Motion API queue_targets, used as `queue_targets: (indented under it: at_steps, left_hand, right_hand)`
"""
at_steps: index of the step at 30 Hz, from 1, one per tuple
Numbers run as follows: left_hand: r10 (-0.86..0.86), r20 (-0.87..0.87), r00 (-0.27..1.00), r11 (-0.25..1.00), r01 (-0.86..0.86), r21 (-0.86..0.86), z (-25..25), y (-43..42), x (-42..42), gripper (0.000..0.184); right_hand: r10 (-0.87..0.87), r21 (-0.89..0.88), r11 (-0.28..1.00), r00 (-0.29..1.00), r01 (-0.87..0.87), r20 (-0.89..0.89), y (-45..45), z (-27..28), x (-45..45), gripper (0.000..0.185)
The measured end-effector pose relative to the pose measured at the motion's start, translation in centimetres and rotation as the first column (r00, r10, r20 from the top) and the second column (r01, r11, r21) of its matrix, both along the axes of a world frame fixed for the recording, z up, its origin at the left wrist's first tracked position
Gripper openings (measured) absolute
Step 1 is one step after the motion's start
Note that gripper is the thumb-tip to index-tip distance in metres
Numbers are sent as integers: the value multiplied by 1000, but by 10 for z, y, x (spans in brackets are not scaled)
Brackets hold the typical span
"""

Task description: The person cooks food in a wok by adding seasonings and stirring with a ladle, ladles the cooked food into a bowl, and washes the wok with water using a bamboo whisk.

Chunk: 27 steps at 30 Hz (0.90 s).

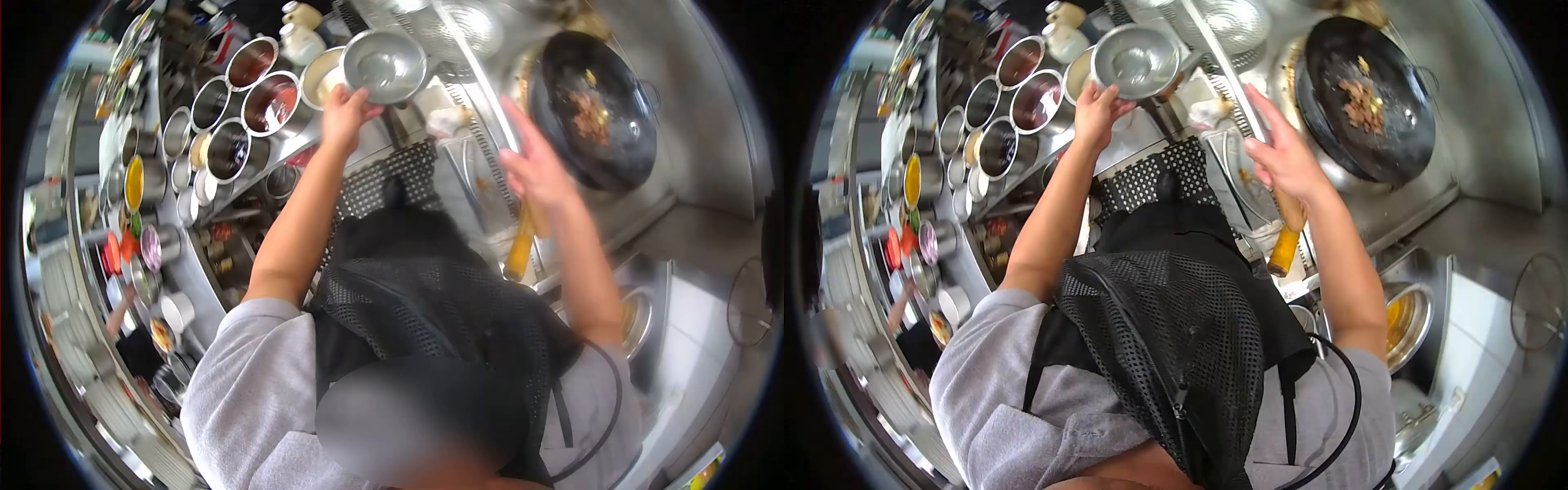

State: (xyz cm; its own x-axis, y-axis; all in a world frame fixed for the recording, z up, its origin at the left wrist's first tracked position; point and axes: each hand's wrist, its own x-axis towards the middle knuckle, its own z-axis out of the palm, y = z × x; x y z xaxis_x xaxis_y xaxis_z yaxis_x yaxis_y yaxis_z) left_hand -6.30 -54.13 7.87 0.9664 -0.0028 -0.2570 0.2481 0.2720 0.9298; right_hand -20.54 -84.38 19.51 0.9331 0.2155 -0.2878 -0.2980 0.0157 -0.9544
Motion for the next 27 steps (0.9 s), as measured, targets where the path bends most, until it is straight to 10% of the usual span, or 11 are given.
queue_targets:
  at_steps: [8, 15, 19, 27]
  left_hand:
    - [301, -155, 941, 953, -301, 23, -51, 137, -102, 12]
    - [324, -247, 913, 945, -298, 136, -49, 203, -118, 12]
    - [201, -314, 928, 969, -142, 202, -46, 232, -105, 13]
    - [134, -225, 965, 982, -98, 163, -8, 233, -50, 13]
  right_hand:
    - [356, 77, 935, 920, -347, -167, 145, -25, 44, 72]
    - [492, -463, 732, 858, -500, -148, 235, -23, 77, 74]
    - [451, -342, 787, 857, -513, -249, 250, -26, 71, 73]
    - [354, 519, 831, 911, -201, -214, 196, -10, 34, 72]
